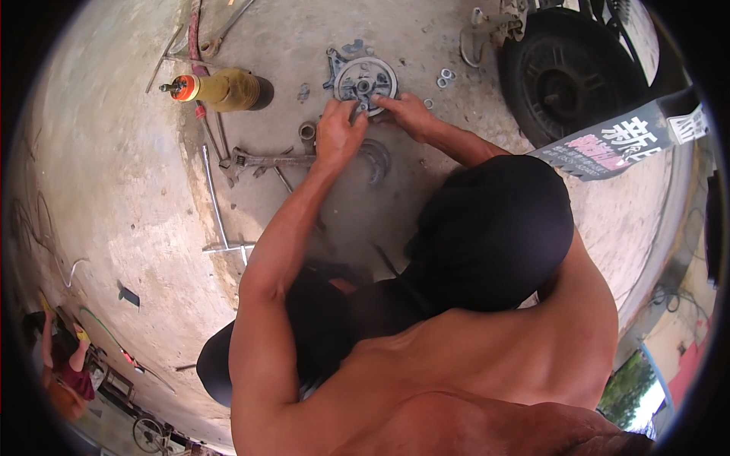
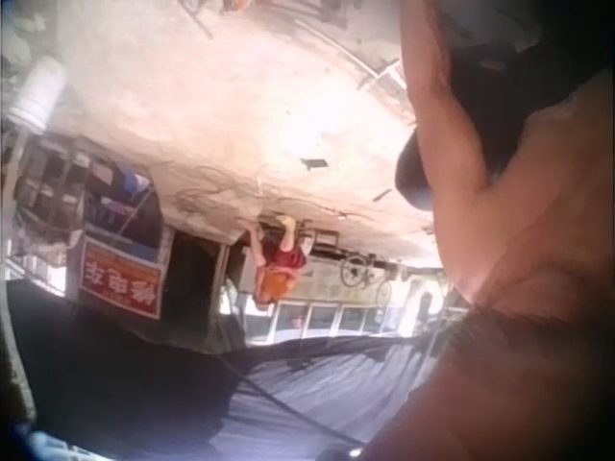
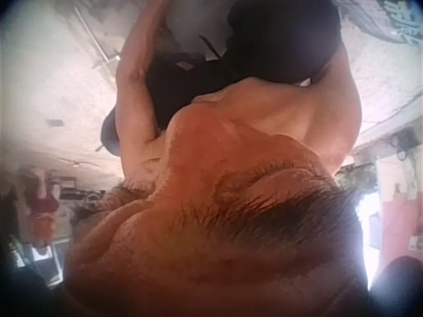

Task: The person works on a motorcycle brake assembly by hand, first checking the internal components of the brake hub and then using a T-handle wrench to loosen or tighten a bolt on the brake arm.

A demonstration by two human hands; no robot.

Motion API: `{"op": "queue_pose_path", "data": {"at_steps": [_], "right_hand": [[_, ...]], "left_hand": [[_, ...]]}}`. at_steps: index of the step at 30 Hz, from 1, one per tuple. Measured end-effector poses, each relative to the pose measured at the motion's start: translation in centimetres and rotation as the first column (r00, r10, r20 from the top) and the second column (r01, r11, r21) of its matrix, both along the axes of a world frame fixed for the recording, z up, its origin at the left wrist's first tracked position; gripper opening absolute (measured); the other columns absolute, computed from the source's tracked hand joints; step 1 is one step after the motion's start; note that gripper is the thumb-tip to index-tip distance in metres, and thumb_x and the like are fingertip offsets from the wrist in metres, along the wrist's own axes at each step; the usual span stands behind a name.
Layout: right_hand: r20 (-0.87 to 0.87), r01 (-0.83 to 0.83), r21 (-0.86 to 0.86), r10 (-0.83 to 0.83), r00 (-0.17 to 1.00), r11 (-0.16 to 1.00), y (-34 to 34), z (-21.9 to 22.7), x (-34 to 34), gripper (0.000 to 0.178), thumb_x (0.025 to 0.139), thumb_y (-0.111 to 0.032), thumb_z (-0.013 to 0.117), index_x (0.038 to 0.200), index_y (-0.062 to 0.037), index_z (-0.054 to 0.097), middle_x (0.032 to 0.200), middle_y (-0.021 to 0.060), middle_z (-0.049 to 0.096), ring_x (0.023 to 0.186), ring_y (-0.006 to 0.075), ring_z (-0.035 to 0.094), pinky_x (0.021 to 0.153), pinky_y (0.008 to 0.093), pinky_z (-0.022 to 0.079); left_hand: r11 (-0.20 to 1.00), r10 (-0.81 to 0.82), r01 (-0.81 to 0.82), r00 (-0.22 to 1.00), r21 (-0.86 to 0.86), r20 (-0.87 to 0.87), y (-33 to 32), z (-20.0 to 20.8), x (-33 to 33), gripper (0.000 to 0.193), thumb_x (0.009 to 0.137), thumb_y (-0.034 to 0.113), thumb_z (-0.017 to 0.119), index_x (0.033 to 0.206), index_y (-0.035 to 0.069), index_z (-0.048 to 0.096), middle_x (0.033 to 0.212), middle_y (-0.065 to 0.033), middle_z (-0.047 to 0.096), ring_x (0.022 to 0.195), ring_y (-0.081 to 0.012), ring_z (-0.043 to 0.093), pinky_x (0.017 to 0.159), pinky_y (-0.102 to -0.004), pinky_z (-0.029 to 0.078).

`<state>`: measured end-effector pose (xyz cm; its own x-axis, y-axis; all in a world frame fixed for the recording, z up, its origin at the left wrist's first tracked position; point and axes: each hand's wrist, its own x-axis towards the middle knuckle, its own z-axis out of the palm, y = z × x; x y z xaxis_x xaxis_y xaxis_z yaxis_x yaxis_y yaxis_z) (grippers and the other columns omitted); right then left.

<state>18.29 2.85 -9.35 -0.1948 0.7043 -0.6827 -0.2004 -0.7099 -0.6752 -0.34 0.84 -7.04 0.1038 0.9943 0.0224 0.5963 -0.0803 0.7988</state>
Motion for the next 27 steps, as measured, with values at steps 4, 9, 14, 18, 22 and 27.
{"op": "queue_pose_path", "data": {"at_steps": [4,9,14,18,22,27], "right_hand": [[0.162,-0.013,0.109,-0.005,0.987,0.994,-0.2,0.2,0.1,0.034,0.090,-0.032,0.074,0.096,0.0014,0.072,0.083,0.0074,0.071,0.070,0.0140,0.065,0.063,0.0287,0.052],[0.262,-0.045,0.208,-0.011,0.965,0.977,-0.5,0.8,-0.4,0.033,0.091,-0.029,0.074,0.094,0.0031,0.073,0.079,0.0051,0.069,0.067,0.0115,0.062,0.063,0.0273,0.051],[0.253,-0.033,0.371,-0.067,0.965,0.928,-0.8,2.9,-0.8,0.027,0.096,-0.022,0.070,0.110,0.0011,0.071,0.096,0.0033,0.073,0.084,0.0096,0.065,0.074,0.0263,0.054],[0.182,0.050,0.421,-0.139,0.973,0.906,-0.5,4.8,-1.8,0.027,0.094,-0.024,0.070,0.101,0.0030,0.072,0.084,0.0029,0.072,0.071,0.0090,0.064,0.065,0.0275,0.052],[0.139,0.052,0.400,-0.117,0.983,0.915,-0.3,5.5,-2.2,0.026,0.095,-0.022,0.068,0.103,0.0029,0.071,0.087,0.0037,0.072,0.073,0.0099,0.065,0.064,0.0272,0.053],[0.122,0.067,0.356,-0.117,0.986,0.932,-0.1,5.9,-2.4,0.027,0.096,-0.022,0.068,0.106,0.0035,0.070,0.092,0.0054,0.072,0.076,0.0117,0.066,0.065,0.0279,0.055]], "left_hand": [[1.000,-0.004,0.004,1.000,0.015,-0.003,0.1,0.3,0.2,0.029,0.085,0.020,0.073,0.108,0.002,0.071,0.096,-0.0179,0.065,0.086,-0.0334,0.068,0.077,-0.0406,0.054],[0.996,0.079,-0.079,0.997,0.047,0.004,0.2,1.1,0.7,0.027,0.086,0.017,0.073,0.108,0.002,0.071,0.096,-0.0177,0.066,0.084,-0.0309,0.068,0.076,-0.0388,0.054],[0.992,0.127,-0.120,0.971,-0.047,0.204,0.5,3.1,1.0,0.029,0.085,0.014,0.074,0.110,0.000,0.069,0.097,-0.0169,0.065,0.084,-0.0294,0.068,0.073,-0.0405,0.054],[0.980,0.199,-0.185,0.943,-0.078,0.268,0.6,3.8,0.9,0.028,0.085,0.012,0.075,0.110,0.000,0.068,0.094,-0.0120,0.063,0.079,-0.0202,0.066,0.071,-0.0354,0.054],[0.976,0.213,-0.218,0.948,-0.004,0.235,0.4,3.4,1.0,0.028,0.089,0.015,0.073,0.112,0.000,0.067,0.090,-0.0071,0.065,0.077,-0.0151,0.062,0.072,-0.0303,0.052],[0.956,0.267,-0.188,0.876,-0.227,0.401,0.3,3.4,0.9,0.028,0.093,0.018,0.070,0.116,0.001,0.065,0.086,-0.0026,0.065,0.077,-0.0108,0.059,0.070,-0.0281,0.050]]}}
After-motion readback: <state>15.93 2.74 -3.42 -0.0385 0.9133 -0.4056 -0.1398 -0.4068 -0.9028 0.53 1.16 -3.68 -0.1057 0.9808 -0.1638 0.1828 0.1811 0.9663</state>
